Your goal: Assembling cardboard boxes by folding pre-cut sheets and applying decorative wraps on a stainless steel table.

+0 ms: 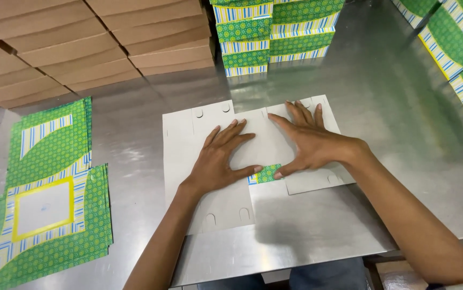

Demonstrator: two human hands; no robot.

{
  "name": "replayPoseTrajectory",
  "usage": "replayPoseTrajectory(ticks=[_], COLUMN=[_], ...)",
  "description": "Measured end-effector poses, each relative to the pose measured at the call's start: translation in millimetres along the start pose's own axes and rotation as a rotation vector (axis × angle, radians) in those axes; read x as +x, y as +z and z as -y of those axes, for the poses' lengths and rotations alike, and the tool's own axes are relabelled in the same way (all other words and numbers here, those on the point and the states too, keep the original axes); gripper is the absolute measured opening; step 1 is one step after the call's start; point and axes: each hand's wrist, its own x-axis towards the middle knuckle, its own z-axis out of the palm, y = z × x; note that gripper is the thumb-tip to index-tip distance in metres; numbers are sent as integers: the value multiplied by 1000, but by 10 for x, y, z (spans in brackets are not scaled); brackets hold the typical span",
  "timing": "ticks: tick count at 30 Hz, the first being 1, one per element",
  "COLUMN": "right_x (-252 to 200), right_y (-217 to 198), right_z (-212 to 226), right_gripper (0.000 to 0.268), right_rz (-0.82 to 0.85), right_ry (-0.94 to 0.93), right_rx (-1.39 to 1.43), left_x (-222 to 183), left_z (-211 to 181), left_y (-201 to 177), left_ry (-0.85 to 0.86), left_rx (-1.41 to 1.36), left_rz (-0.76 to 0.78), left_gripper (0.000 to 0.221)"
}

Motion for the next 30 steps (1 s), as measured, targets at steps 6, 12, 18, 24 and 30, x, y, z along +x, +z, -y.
replayPoseTrajectory(ticks=[6,12,18,24,30], right_x=[25,46,145,90,125], right_y=[89,110,290,115,-3], right_z=[154,159,187,135,-19], right_gripper=[139,139,137,130,79], right_rz=[-32,-104,-174,-177,-307], right_ry=[-82,-142,-149,-139,-117], right_rx=[28,-45,-67,-26,-86], left_x=[-4,-8,-3,-61,-74], left_z=[-11,1,65,-113,-85], left_y=[6,15,57,-5,49], left_ry=[-2,7,7,47,71], left_rx=[2,20,28,33,19], left_rz=[-8,-8,-10,36,-1], left_gripper=[70,71,71,72,91])
